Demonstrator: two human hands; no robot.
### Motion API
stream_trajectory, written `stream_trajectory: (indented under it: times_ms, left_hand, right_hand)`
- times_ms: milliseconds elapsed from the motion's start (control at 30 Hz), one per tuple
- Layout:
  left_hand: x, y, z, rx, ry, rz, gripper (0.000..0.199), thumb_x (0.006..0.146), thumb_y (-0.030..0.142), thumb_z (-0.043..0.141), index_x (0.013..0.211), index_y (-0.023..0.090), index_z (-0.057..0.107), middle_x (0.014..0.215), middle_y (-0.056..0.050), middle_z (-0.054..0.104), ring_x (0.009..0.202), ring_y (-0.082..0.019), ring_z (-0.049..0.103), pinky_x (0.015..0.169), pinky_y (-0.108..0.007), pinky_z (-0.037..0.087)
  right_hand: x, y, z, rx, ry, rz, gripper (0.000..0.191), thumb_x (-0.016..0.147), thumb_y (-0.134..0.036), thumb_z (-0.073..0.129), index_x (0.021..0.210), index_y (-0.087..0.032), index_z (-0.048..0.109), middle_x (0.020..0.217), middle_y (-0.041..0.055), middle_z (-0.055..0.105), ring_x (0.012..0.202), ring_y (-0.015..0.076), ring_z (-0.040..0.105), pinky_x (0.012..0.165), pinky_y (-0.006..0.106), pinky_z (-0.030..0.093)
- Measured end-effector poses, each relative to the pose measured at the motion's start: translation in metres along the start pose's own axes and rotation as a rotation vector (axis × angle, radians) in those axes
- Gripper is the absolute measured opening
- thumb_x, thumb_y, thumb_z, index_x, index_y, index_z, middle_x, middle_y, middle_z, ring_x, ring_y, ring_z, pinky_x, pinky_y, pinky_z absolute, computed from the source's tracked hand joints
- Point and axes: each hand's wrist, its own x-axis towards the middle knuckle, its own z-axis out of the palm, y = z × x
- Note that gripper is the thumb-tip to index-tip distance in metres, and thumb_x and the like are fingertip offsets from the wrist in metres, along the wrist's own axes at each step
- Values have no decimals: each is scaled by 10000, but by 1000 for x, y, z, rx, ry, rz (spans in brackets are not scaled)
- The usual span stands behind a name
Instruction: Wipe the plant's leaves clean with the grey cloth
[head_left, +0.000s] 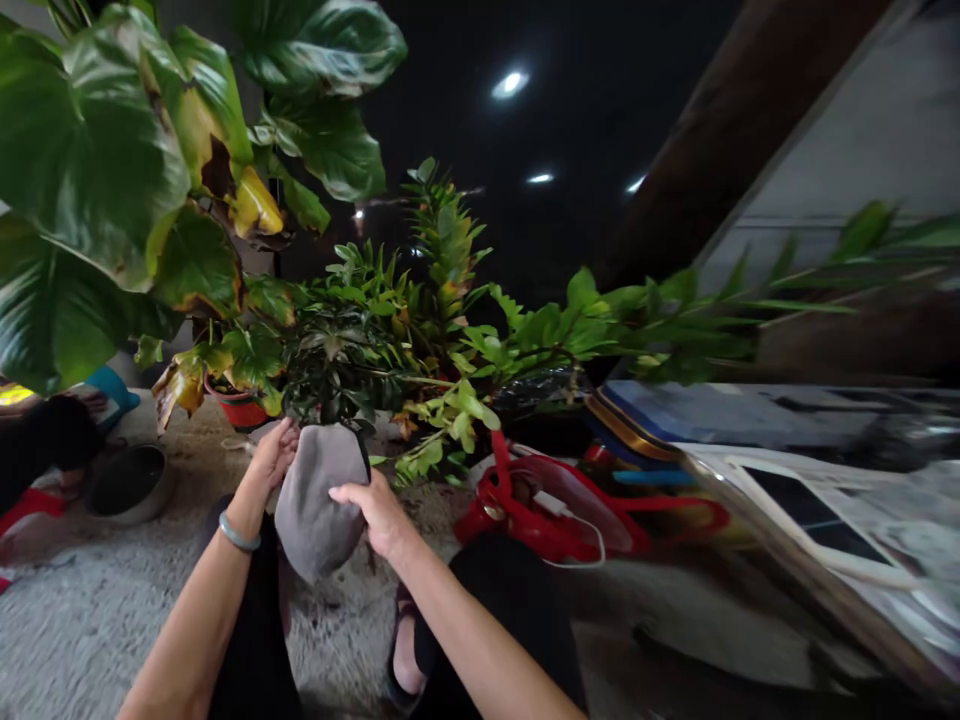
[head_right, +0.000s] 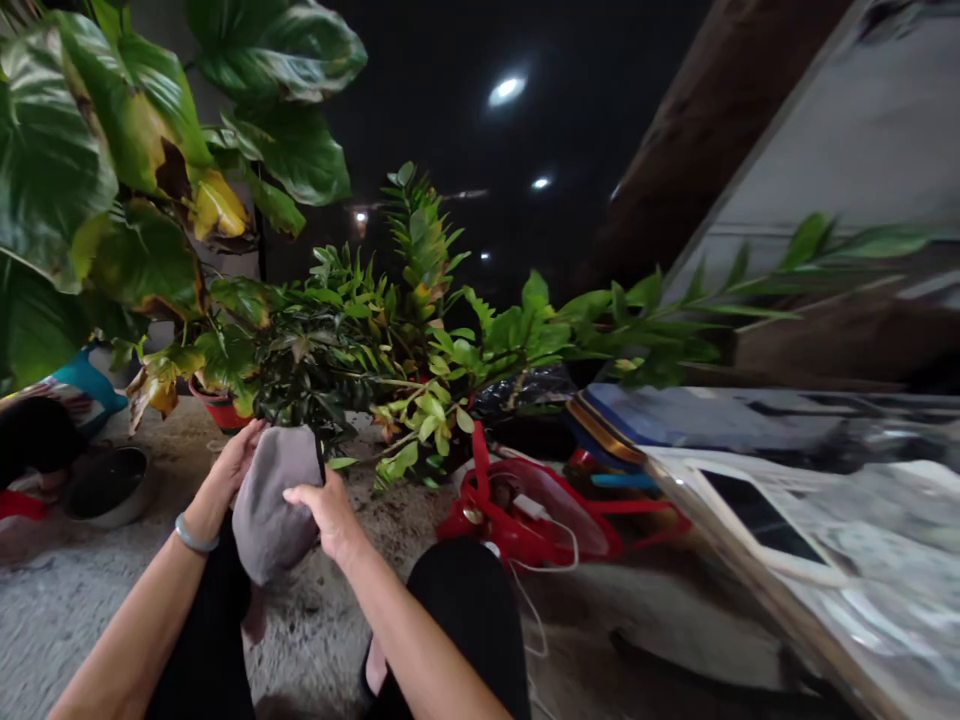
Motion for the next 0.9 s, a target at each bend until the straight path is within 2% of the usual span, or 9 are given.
stream_trajectory:
  times_ms: [100, 167, 300, 433, 533, 633, 733, 800, 900]
  left_hand:
    - [-49, -4, -1, 52, -78, 46, 570, 703, 509, 852, 1137, 169, 706, 1153, -125, 767, 1098, -299, 703, 942, -380, 541]
    - [-81, -10, 2, 177, -127, 132, 716, 644, 479, 904, 1257, 185, 678, 1286, -125, 725, 1194, -317, 660, 972, -359, 526]
    - [-119, -23, 17, 341, -141, 186, 708, 605, 362, 939, 1248, 192, 696, 1169, -109, 767, 1108, -322, 689, 915, -348, 544]
    - [-123, -24, 25, 346, -36, 168, 465, 573, 356, 929, 957, 148, 769, 865, -77, 787, 806, -263, 721, 773, -331, 566]
    - [-119, -17, 23, 400, -20, 221, 346, 568, 299, 911, 845, 145, 772, 763, -51, 768, 693, -221, 690, 700, -302, 554]
    - [-118, -10, 23, 485, -46, 272, 325, 570, 260, 890, 848, 137, 775, 763, -40, 760, 690, -206, 684, 693, -287, 548]
    - [-117, -9, 32, 503, -38, 314, 500, 586, 286, 892, 1052, 157, 762, 907, -50, 779, 814, -221, 711, 762, -291, 559]
    - [-114, -11, 40, 487, 26, 361, 581, 632, 347, 890, 1163, 178, 727, 994, -60, 779, 891, -224, 714, 804, -292, 558]
    - [-107, -12, 46, 458, 140, 355, 534, 635, 432, 891, 1070, 158, 747, 889, -54, 769, 799, -208, 701, 749, -288, 550]
  right_hand:
    - [8, -11, 0, 24, -9, -78, 325, 453, -278, 796, 757, -184, 725, 727, 25, 757, 724, 231, 664, 723, 333, 502]
    - [9, -10, -1, 16, -43, -86, 331, 460, -295, 801, 762, -183, 724, 741, 33, 756, 731, 230, 659, 727, 334, 504]
    - [4, -3, -2, 4, -144, -50, 290, 503, -311, 767, 759, -184, 720, 741, 28, 743, 727, 216, 641, 712, 325, 509]
    - [2, -10, -8, -77, -341, -119, 283, 583, -349, 760, 804, -173, 738, 760, 25, 734, 743, 214, 634, 732, 331, 509]
    - [12, -21, -12, -185, -457, -213, 320, 650, -399, 784, 865, -163, 766, 824, 36, 751, 814, 230, 652, 804, 351, 507]
    - [28, -19, -6, -89, -413, -220, 346, 669, -443, 770, 882, -170, 768, 854, 51, 769, 843, 248, 669, 827, 374, 512]
    - [43, -1, 7, -10, -261, -256, 294, 617, -401, 759, 819, -187, 750, 815, 49, 768, 813, 258, 668, 799, 382, 516]
    - [48, 8, 16, -59, -179, -333, 273, 619, -373, 732, 824, -194, 751, 826, 47, 770, 828, 261, 663, 812, 385, 511]
    - [53, 2, 23, -183, -209, -458, 283, 690, -374, 680, 890, -192, 765, 896, 58, 772, 885, 266, 661, 869, 397, 506]
